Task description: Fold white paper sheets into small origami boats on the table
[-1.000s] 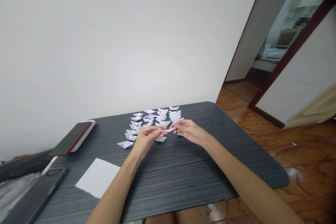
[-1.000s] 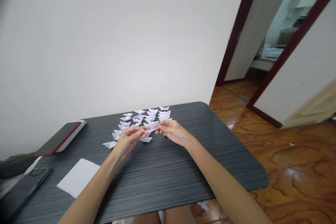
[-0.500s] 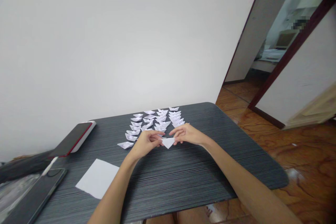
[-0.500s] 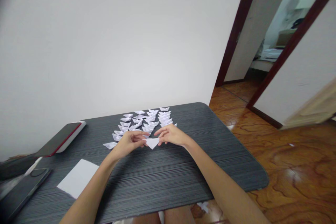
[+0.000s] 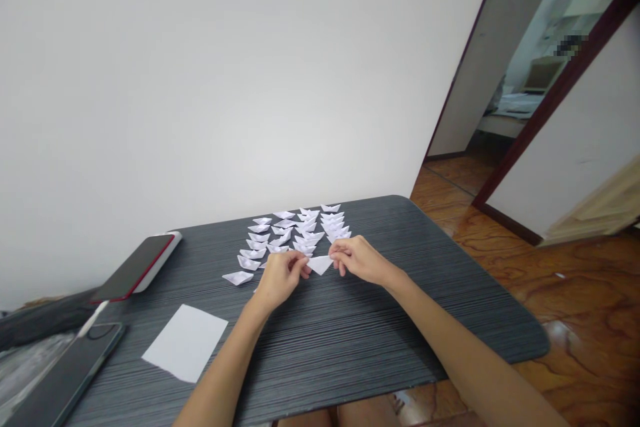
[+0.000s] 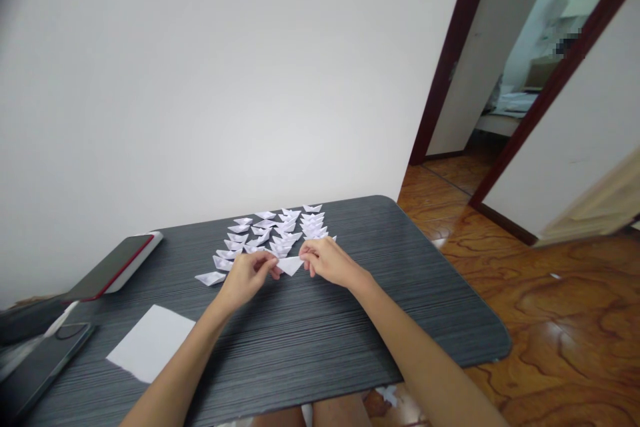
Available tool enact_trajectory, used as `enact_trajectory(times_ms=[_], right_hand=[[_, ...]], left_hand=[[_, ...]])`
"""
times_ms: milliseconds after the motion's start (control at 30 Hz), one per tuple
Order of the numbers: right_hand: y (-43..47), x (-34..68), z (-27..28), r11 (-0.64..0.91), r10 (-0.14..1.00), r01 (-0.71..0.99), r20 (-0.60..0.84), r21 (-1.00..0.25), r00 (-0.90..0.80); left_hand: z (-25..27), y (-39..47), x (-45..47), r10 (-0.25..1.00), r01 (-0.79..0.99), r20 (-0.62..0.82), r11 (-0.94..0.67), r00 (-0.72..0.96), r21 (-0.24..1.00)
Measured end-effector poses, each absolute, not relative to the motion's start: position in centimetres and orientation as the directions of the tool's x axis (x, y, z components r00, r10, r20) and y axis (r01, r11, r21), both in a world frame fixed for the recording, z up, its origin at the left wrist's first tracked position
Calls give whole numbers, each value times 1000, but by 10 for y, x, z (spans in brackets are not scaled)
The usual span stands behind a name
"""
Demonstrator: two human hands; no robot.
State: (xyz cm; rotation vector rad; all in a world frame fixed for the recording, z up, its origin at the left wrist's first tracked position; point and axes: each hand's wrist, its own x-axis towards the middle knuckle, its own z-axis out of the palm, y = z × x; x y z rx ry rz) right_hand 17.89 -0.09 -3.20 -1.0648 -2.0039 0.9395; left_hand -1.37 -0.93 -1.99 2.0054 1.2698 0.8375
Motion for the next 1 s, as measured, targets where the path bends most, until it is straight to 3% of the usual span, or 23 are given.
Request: enact_trajectory(times_ms=[133, 300, 467, 800, 1000], right_hand=[[-2, 179, -29, 451, 862, 426, 261, -784, -434], [-6, 178, -23, 547, 819, 484, 315, -683, -480], [-6, 178, -24, 579, 801, 508, 330, -637, -499], [-6, 177, -19, 682, 716, 423, 429, -596, -551], [-10, 171, -16, 681, 725, 366, 515, -634, -458]], left_hand=[[-21, -11, -11, 908, 569, 242, -405, 342, 716], [-22, -11, -15, 864, 490, 132, -395, 486, 777], [-23, -12, -16, 849, 473, 100, -382, 519, 794], [-20, -11, -15, 816, 335, -50, -180, 576, 925], [-21, -12, -11, 798, 163, -93, -6, 595, 987]])
